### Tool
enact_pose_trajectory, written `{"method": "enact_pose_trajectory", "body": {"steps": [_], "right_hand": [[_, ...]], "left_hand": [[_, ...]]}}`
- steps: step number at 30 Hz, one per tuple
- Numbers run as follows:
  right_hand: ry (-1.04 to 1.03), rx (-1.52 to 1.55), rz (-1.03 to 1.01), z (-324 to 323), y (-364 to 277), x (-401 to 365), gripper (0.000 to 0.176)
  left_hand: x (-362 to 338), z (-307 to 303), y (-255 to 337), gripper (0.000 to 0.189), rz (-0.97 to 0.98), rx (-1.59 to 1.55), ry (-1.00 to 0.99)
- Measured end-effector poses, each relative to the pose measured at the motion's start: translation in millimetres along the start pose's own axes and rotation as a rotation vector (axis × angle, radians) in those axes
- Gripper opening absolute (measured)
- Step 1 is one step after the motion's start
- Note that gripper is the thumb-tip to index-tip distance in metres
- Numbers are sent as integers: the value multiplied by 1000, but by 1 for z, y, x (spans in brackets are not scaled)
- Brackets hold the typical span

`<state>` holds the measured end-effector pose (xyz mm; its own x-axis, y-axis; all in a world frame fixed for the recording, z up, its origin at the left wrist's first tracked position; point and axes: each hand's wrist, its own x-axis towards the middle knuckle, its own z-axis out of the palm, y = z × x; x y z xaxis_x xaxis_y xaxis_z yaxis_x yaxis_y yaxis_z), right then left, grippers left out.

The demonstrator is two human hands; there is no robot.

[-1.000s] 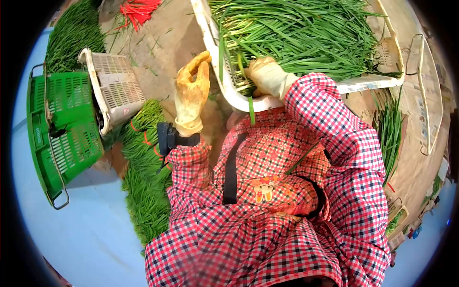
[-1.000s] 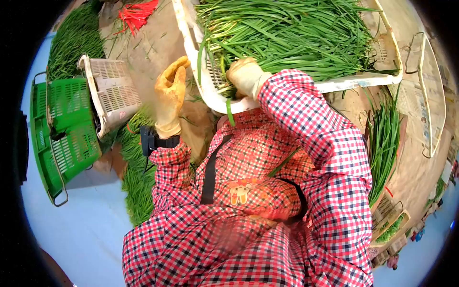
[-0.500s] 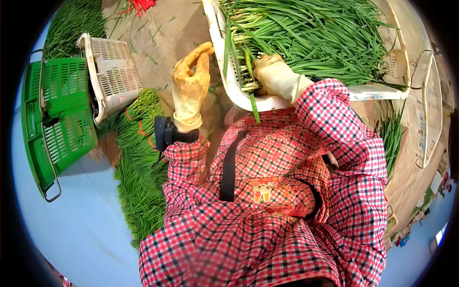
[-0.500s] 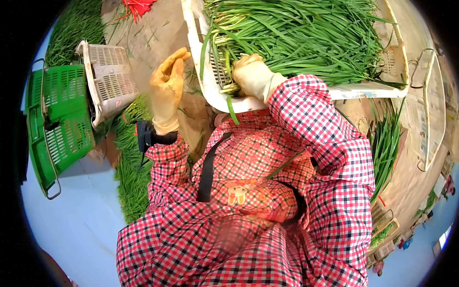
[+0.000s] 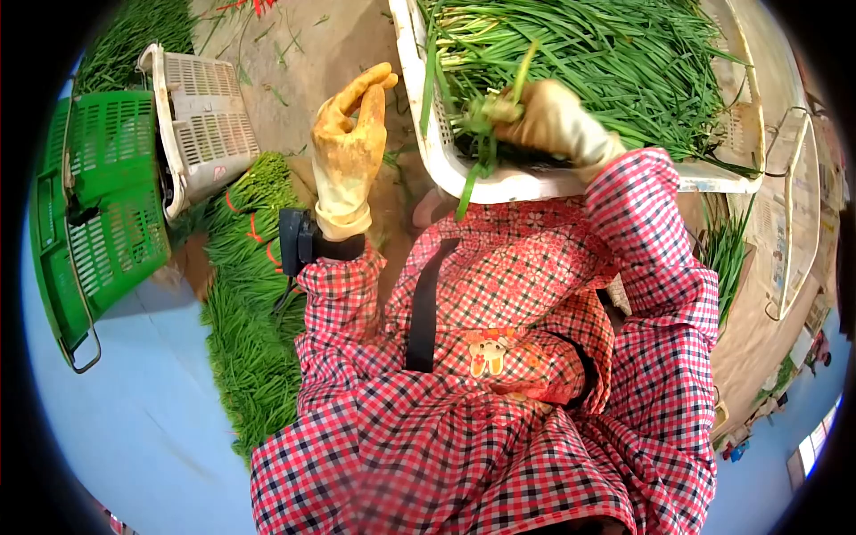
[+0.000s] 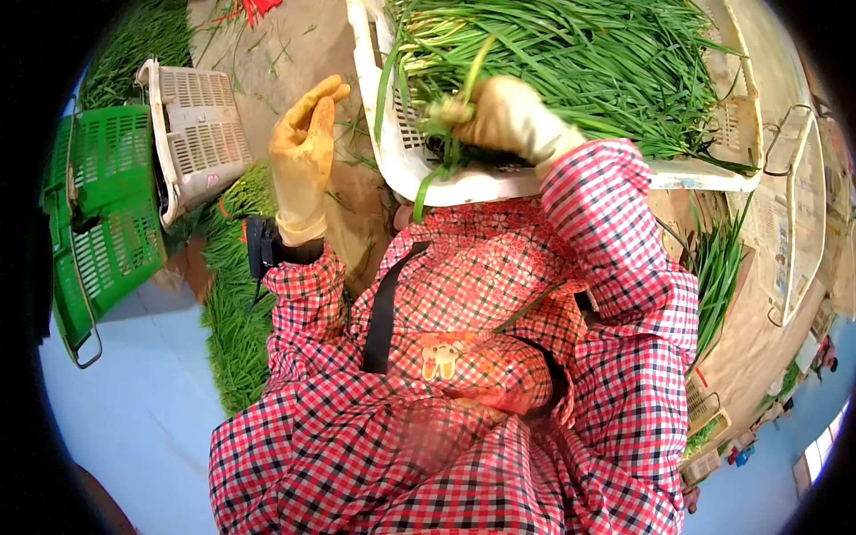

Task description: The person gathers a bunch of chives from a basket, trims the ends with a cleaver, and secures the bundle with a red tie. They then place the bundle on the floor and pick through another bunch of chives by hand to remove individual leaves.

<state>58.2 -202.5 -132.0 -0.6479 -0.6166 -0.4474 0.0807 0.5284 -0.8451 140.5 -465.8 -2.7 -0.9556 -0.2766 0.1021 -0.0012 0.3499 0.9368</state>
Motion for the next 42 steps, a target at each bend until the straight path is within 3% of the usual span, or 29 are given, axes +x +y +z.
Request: {"method": "enact_pose_trajectory", "body": {"steps": [2,3,6,8,11,12,15,19,20,24,25,27,30,31,33,38,42], "right_hand": [[61,271,202,-44,-106,-38,44],[159,-238,129,-52,-110,-45,48],[144,-367,66,-56,-97,-42,53],[79,-369,15,-54,-121,-52,52],[-4,-338,27,-49,-96,-51,48],[43,-185,-53,-44,-95,-58,49],[17,-271,42,-41,-110,-64,46],[-12,-189,82,-41,-123,-66,49],[-82,-262,78,-37,-113,-58,52],[-308,-426,203,-16,-117,-47,55],[-365,-338,163,-12,-115,-46,54],[-416,-425,153,-5,-97,-30,57],[-429,-660,182,7,-93,-18,47],[-413,-802,229,6,-117,-26,43],[-434,-878,117,4,-133,-38,42],[-381,-792,64,10,-111,-38,42],[-249,-492,-24,-10,-90,-36,43]], "left_hand": [[-1,-2,3,18,-16,-26,-6],[-1,-2,5,19,-24,-39,-9],[2,3,18,19,13,-15,-90],[7,9,29,19,102,110,-189],[28,24,17,22,508,343,-214],[39,28,17,21,658,372,-234],[46,40,32,21,270,182,-345],[65,55,9,23,584,369,-495],[67,54,16,24,461,410,-605],[78,53,25,29,336,451,-599],[79,52,26,29,319,446,-612],[80,51,26,30,286,437,-640],[79,53,25,29,271,474,-666],[79,53,26,29,250,482,-674],[79,55,23,29,278,456,-668],[77,56,24,29,149,459,-714],[82,55,9,30,205,410,-681]]}}
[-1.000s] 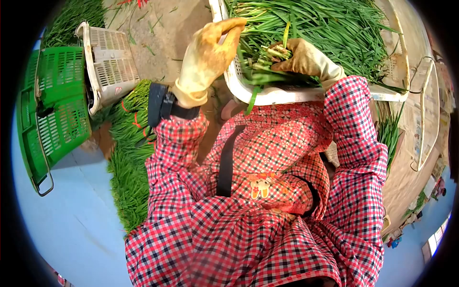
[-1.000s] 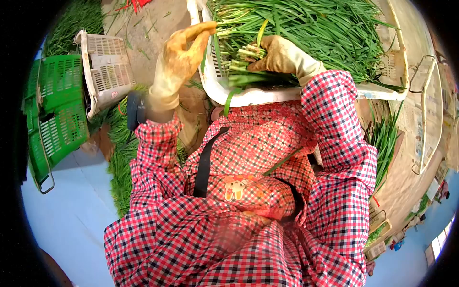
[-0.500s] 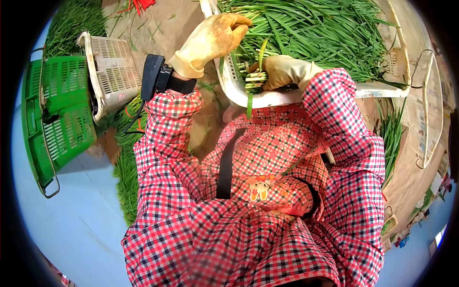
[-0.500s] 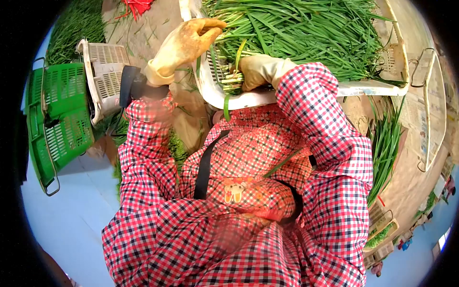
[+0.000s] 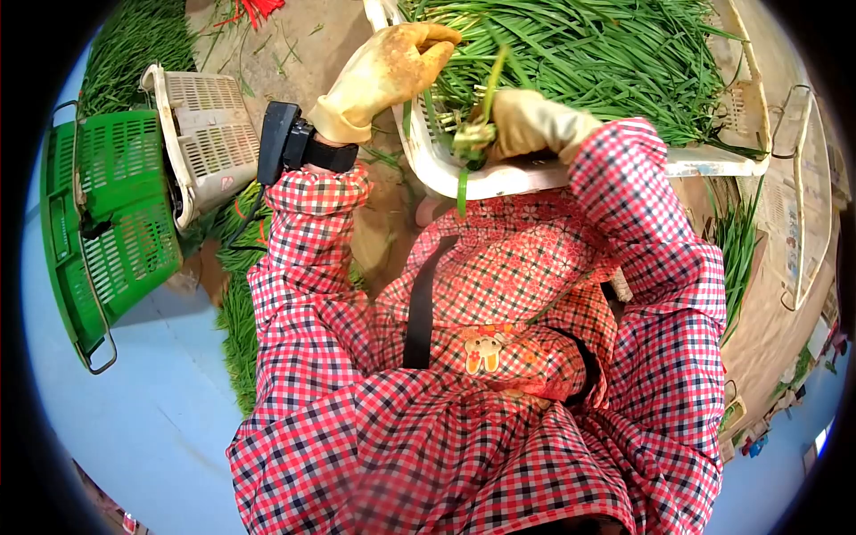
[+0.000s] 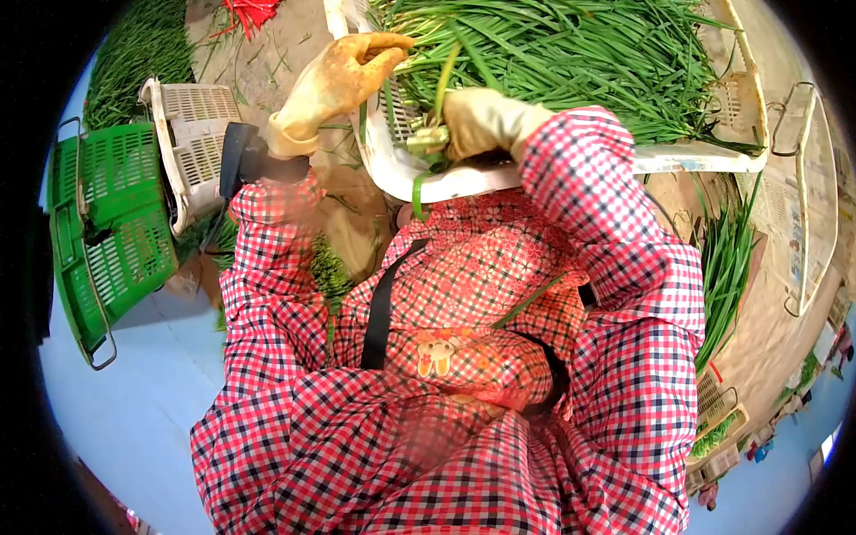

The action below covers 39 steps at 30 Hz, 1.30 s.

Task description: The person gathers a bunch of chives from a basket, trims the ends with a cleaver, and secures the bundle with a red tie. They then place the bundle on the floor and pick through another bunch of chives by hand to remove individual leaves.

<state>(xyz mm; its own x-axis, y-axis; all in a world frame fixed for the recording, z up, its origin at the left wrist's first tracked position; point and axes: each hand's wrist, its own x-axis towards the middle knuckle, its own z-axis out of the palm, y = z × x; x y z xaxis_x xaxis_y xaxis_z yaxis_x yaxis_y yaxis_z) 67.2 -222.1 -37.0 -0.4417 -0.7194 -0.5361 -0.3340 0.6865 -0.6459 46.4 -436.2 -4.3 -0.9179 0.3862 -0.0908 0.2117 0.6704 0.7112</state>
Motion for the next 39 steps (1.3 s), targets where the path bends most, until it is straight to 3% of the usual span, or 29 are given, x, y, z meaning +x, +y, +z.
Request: {"method": "enact_pose_trajectory", "body": {"steps": [3,5,6,10,14,17,18,20,21,22,24,25,26,31,32,33,35,36,37,39], "right_hand": [[157,398,-219,-25,22,-14,43],[251,463,-321,-40,23,-23,43],[352,441,-251,-40,20,-31,48],[344,412,-143,-39,24,-33,42],[422,483,-196,-42,30,-52,44],[448,426,-180,-48,27,-68,42],[450,443,-189,-47,31,-68,41],[468,364,-190,-49,34,-74,40],[478,324,-189,-50,36,-77,40],[488,348,-170,-51,38,-80,39],[503,398,-133,-52,41,-85,39],[517,429,-141,-53,42,-88,38],[532,459,-152,-55,44,-90,38],[619,399,-190,-62,50,-98,37],[626,437,-151,-61,49,-100,37],[644,505,-168,-61,47,-101,35],[685,637,-204,-60,44,-103,31],[684,563,-178,-61,49,-101,30],[685,554,-208,-62,45,-101,29],[698,521,-192,-60,55,-95,30]], "left_hand": [[-3,2,-5,31,-34,-128,-28],[-2,2,-4,33,-33,-244,-24],[0,6,-11,39,-66,-379,-129],[-9,14,9,53,-28,-151,-223],[-8,27,5,55,319,282,-148],[3,32,15,45,76,495,-465],[5,37,16,33,39,519,-610],[-1,88,-89,17,379,-173,-392],[-6,92,-90,17,540,-210,-234],[-19,89,-86,19,205,-776,-221],[-3,38,-3,39,436,560,-322],[-5,37,8,51,271,517,-200],[-7,34,17,57,223,365,-61],[17,58,27,57,-112,-124,-137],[19,63,28,48,-176,-561,-305],[16,70,30,38,-259,-907,-294],[24,84,33,35,-331,-916,-215],[29,87,33,33,-358,-788,-259],[28,92,35,24,-374,-788,-164],[26,91,33,19,-289,-881,-143]]}}
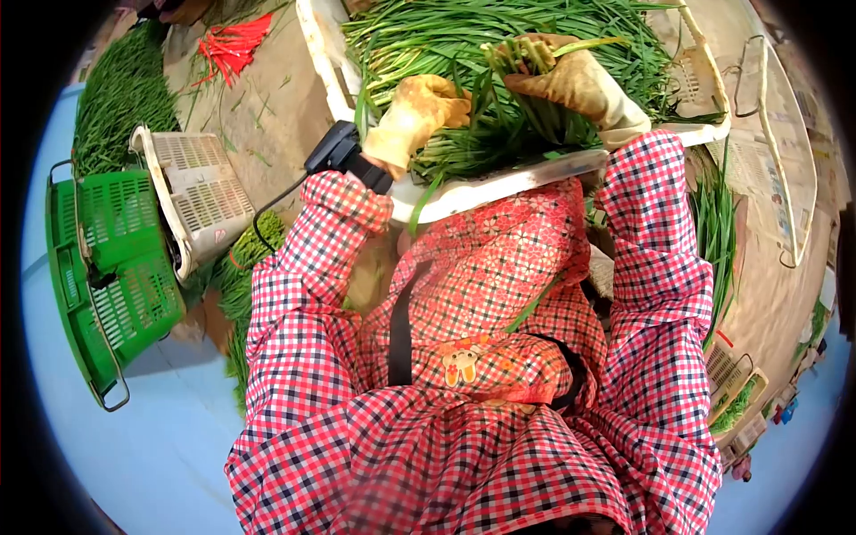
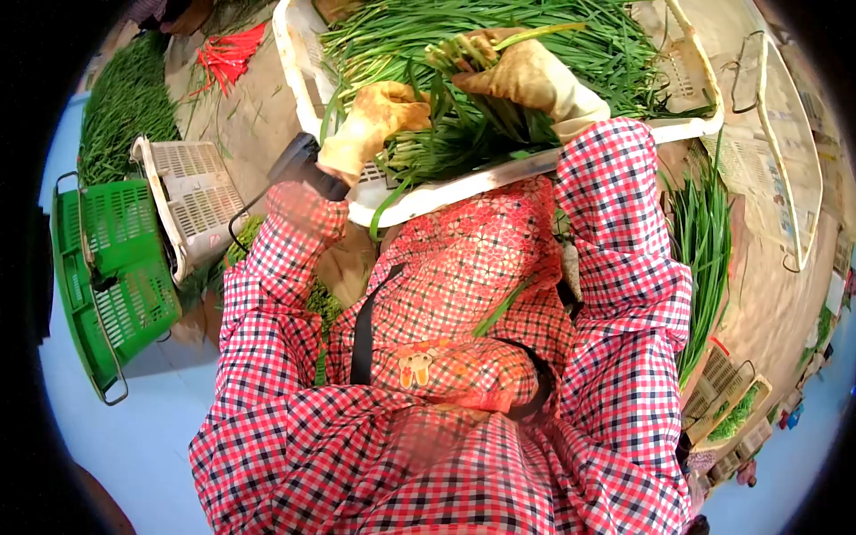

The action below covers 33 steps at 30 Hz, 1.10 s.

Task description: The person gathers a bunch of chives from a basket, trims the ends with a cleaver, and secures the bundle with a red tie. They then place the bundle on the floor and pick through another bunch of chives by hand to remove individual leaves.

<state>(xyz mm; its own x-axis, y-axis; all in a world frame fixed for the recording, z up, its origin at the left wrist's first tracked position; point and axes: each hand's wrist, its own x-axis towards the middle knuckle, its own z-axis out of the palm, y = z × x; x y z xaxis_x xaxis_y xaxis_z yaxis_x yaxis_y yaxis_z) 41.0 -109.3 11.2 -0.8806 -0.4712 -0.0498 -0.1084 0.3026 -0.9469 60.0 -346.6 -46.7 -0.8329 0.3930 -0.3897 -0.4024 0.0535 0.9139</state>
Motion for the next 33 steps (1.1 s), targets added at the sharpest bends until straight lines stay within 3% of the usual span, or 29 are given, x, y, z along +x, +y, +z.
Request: {"method": "enact_pose_trajectory", "body": {"steps": [1,4,5,7,8,9,10,12,13,15,18,19,22,23,25,27,30,31,32,33], "right_hand": [[1,-136,-14,0,-6,1,30],[-97,-231,-144,8,-16,6,30],[-133,-597,-376,9,-20,15,29],[-262,-610,-191,14,-40,13,37],[-236,-588,-206,16,-30,14,46],[-222,-329,122,18,-38,9,57],[-217,-312,246,19,-57,9,66],[-174,-456,122,23,-42,9,71],[-151,-290,80,23,-35,5,73],[-137,-41,54,26,-15,3,74],[-221,-265,126,19,-36,6,52],[-206,-277,151,27,-11,10,46],[-108,-428,-62,30,5,10,46],[34,-512,-493,30,9,10,47],[-25,-120,-150,34,7,-2,46],[-91,-161,48,28,-11,-8,46],[-23,-254,69,22,-13,-14,47],[23,-162,23,23,1,-12,47],[64,-72,-28,23,9,-11,48],[61,-83,-42,21,17,-10,48]], "left_hand": [[-1,0,4,16,28,161,-20],[-14,-3,20,20,576,579,-20],[-17,-7,27,23,812,770,28],[-19,-2,32,29,559,728,105],[-17,3,29,33,567,740,108],[-16,1,21,35,505,566,77],[-15,0,14,37,445,390,56],[-21,9,24,38,434,385,100],[-35,30,52,35,400,294,125],[-35,36,53,31,440,361,178],[-29,34,52,23,415,440,176],[-27,31,47,19,379,383,162],[-30,30,52,18,512,680,195],[-30,31,53,19,550,761,191],[-31,35,52,18,655,826,226],[-32,40,56,21,704,745,252],[-35,48,77,35,687,416,261],[-32,41,81,41,738,351,279],[-42,42,98,33,571,195,349],[-40,39,100,31,552,172,364]]}}
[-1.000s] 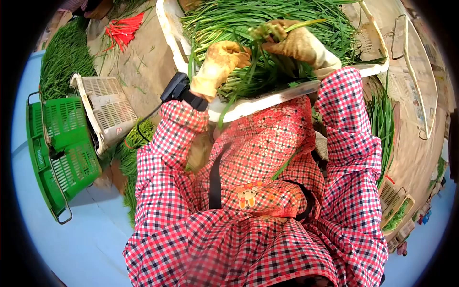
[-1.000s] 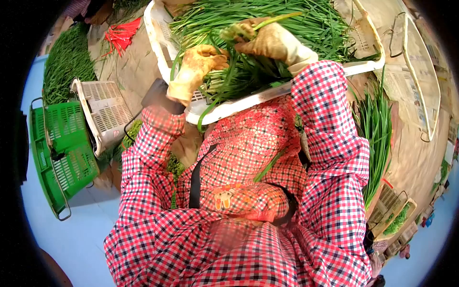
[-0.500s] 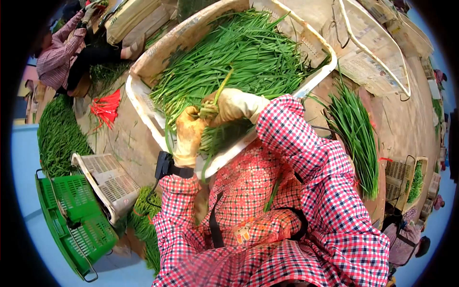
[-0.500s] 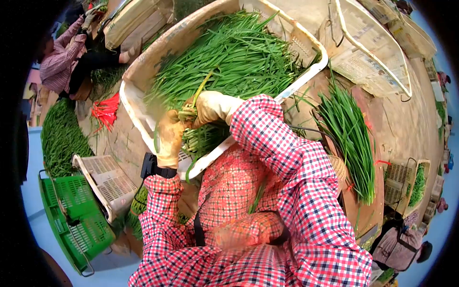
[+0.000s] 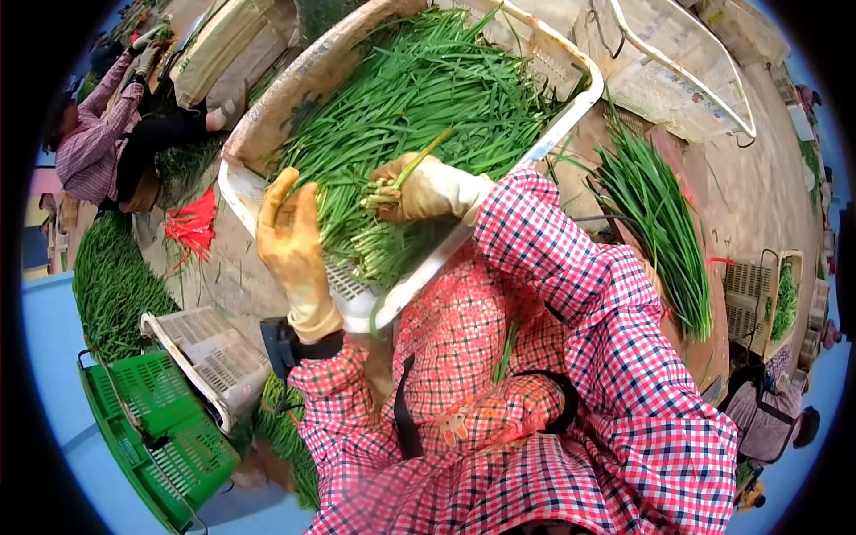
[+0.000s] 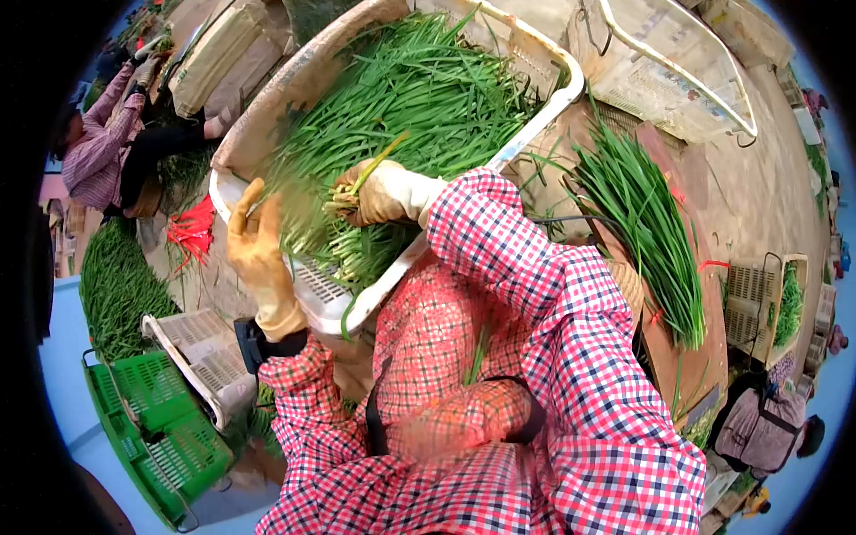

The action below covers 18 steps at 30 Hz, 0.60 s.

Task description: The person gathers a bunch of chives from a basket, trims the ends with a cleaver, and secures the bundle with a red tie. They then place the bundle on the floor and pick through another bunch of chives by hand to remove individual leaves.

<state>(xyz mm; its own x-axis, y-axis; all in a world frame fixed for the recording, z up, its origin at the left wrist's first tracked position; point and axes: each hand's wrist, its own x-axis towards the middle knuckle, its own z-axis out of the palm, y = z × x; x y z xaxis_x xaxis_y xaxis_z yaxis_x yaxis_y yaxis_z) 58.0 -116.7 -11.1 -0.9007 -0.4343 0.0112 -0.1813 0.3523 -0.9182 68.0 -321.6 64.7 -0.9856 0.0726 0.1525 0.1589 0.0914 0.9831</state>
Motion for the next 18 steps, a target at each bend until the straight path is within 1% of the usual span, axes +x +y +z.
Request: {"method": "enact_pose_trajectory", "body": {"steps": [1,2,3,5,6,7,9,11,12,13,14,15,16,17,18], "right_hand": [[-40,-194,-32,-1,-6,-2,45],[-74,-386,-73,-1,-13,-4,43],[30,-330,70,-2,-29,-11,34],[23,-161,97,-7,-30,-13,35],[41,-66,160,-7,-19,-15,42],[31,0,194,-13,-30,-20,45],[67,75,64,-15,-7,-24,44],[75,-49,13,-33,-20,-29,43],[120,95,85,-38,-21,-33,38],[175,242,151,-44,-22,-37,33],[136,533,59,-46,-15,-40,33],[140,536,24,-48,-10,-41,34],[145,540,-11,-50,-11,-41,34],[193,261,15,-51,-31,-45,35],[234,-11,49,-50,-42,-46,36]], "left_hand": [[2,-3,-3,28,-37,-7,25],[2,-1,-27,26,39,152,-76],[6,-1,-53,25,114,315,-178],[3,19,-43,30,-304,525,-365],[4,27,-86,34,-68,659,-415],[-2,33,-132,37,171,785,-467],[-16,58,-145,52,-38,941,-579],[-52,67,-204,66,247,1428,-569],[-51,68,-200,72,32,1339,-696],[-47,70,-208,79,-35,1374,-733],[-51,68,-209,80,-29,1381,-731],[-53,68,-209,80,-16,1387,-727],[-51,69,-208,82,-44,1376,-745],[-51,71,-211,81,-93,1412,-772],[-57,66,-228,82,-40,1424,-749]]}}
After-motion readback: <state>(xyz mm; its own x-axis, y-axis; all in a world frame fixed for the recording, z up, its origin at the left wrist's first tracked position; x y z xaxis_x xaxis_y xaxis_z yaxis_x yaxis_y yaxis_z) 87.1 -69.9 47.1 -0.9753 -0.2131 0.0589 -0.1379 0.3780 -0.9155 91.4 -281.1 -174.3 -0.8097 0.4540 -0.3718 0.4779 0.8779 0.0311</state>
